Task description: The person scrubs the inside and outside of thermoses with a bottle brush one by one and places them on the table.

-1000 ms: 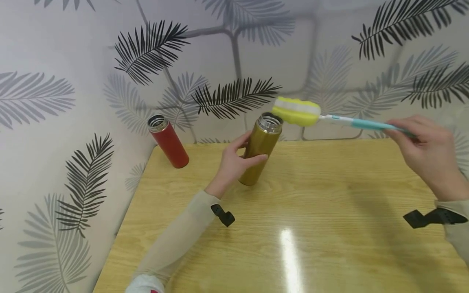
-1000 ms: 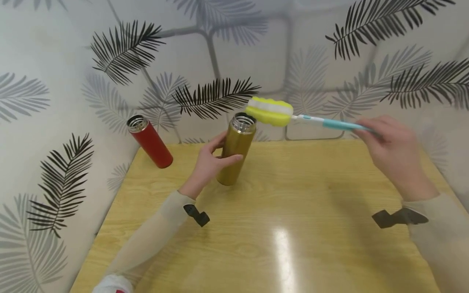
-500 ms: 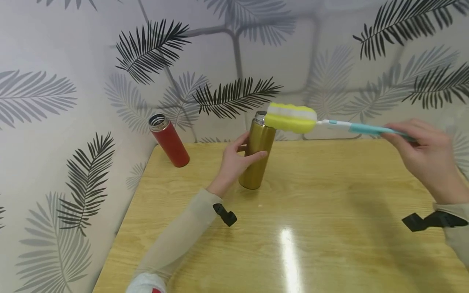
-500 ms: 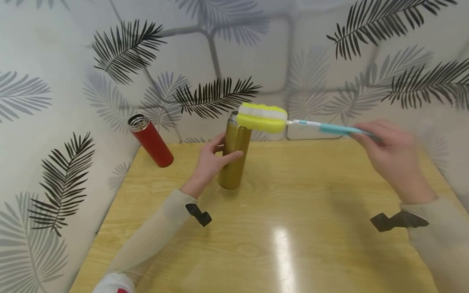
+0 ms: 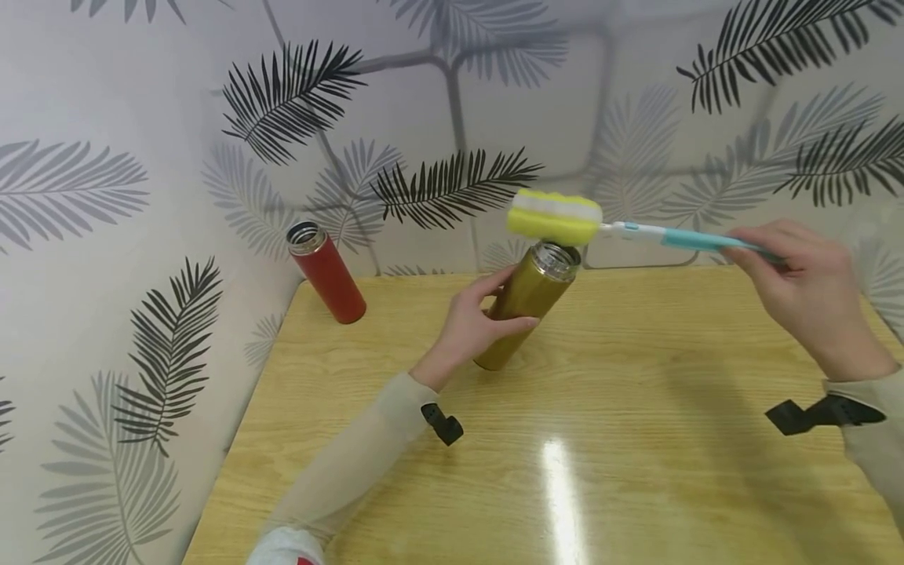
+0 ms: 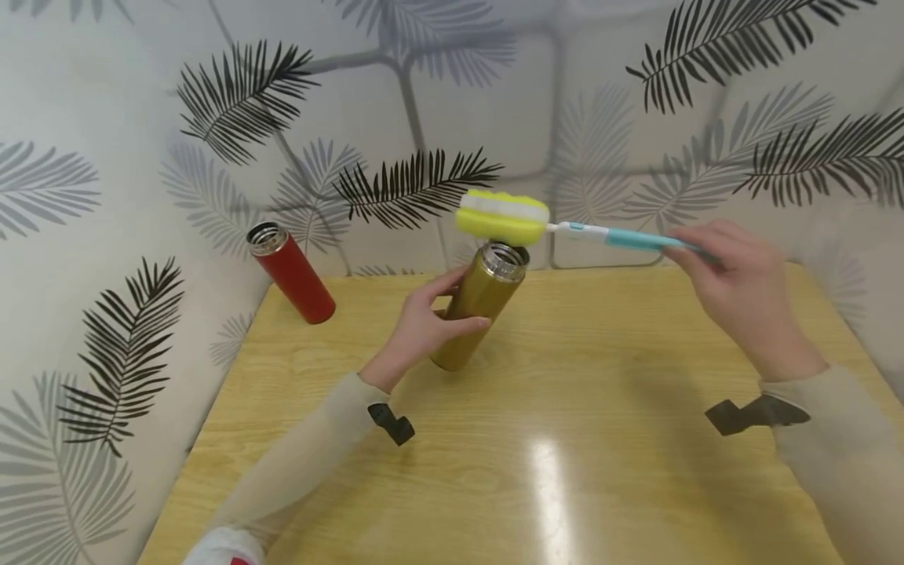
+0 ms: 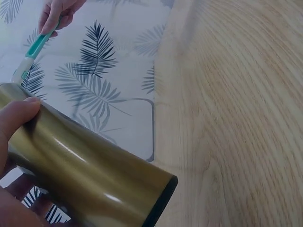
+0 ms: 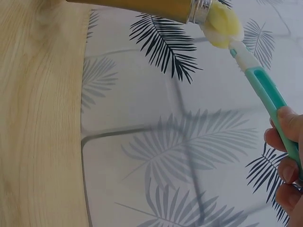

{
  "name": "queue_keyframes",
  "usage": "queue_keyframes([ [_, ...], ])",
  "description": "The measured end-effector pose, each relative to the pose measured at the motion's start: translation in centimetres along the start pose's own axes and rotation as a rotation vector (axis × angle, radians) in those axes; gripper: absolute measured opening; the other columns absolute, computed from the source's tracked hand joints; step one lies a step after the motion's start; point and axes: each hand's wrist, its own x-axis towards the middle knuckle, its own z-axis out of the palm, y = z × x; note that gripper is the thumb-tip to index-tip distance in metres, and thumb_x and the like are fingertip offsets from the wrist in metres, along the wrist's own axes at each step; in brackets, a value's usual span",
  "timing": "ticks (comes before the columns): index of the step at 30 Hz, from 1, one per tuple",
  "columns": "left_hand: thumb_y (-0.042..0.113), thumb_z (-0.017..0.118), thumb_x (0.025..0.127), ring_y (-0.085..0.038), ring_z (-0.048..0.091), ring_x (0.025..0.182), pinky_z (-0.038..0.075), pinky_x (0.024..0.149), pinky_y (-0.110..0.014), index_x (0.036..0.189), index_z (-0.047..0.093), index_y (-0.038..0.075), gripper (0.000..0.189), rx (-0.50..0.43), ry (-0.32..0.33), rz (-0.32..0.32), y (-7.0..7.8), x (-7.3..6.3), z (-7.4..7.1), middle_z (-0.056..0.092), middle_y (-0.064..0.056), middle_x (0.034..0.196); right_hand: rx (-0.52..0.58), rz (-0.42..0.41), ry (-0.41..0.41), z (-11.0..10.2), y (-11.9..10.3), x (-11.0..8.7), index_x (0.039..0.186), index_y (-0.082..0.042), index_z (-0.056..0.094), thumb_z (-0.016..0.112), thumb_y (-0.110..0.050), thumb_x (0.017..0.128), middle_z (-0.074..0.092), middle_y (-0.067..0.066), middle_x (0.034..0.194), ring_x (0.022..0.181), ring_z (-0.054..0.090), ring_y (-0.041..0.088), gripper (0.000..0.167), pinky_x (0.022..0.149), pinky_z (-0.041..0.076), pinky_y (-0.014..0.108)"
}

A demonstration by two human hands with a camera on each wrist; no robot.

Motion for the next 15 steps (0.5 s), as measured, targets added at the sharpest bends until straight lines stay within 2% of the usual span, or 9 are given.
queue_keyframes([
  [5, 0.019, 0.092, 0.081, -0.019, 0.059, 0.124, 0.054, 0.102, -0.040, 0.151, 0.057, 0.023, 0.079, -0.046, 0.044, 0.063, -0.04, 0.02, -0.36, 0.063, -0.002, 0.142, 0.021, 0.030, -0.026, -0.59, 0.25, -0.05, 0.112, 0.004, 0.077, 0.075, 0.008, 0.091, 0.052, -0.038, 0.095, 0.069, 0.040, -0.006, 0.022, 0.064, 0.031, 0.013],
  [9, 0.016, 0.092, 0.081, -0.017, 0.057, 0.125, 0.052, 0.105, -0.040, 0.151, 0.057, 0.022, 0.079, -0.095, 0.081, 0.091, -0.04, 0.10, -0.47, 0.062, -0.001, 0.141, 0.064, 0.090, -0.062, -0.53, 0.72, -0.46, 0.112, 0.001, 0.078, 0.073, 0.000, 0.096, 0.056, -0.037, 0.094, 0.070, 0.043, -0.003, 0.017, 0.063, 0.033, 0.013],
  [15, 0.016, 0.090, 0.083, -0.016, 0.054, 0.132, 0.050, 0.109, -0.042, 0.153, 0.054, 0.022, 0.079, -0.177, 0.112, 0.072, -0.14, -0.06, -0.18, 0.059, 0.000, 0.144, 0.151, 0.183, -0.083, 0.02, 0.62, -0.91, 0.111, 0.003, 0.076, 0.068, -0.006, 0.101, 0.059, -0.031, 0.092, 0.072, 0.044, 0.002, 0.016, 0.065, 0.034, 0.014],
])
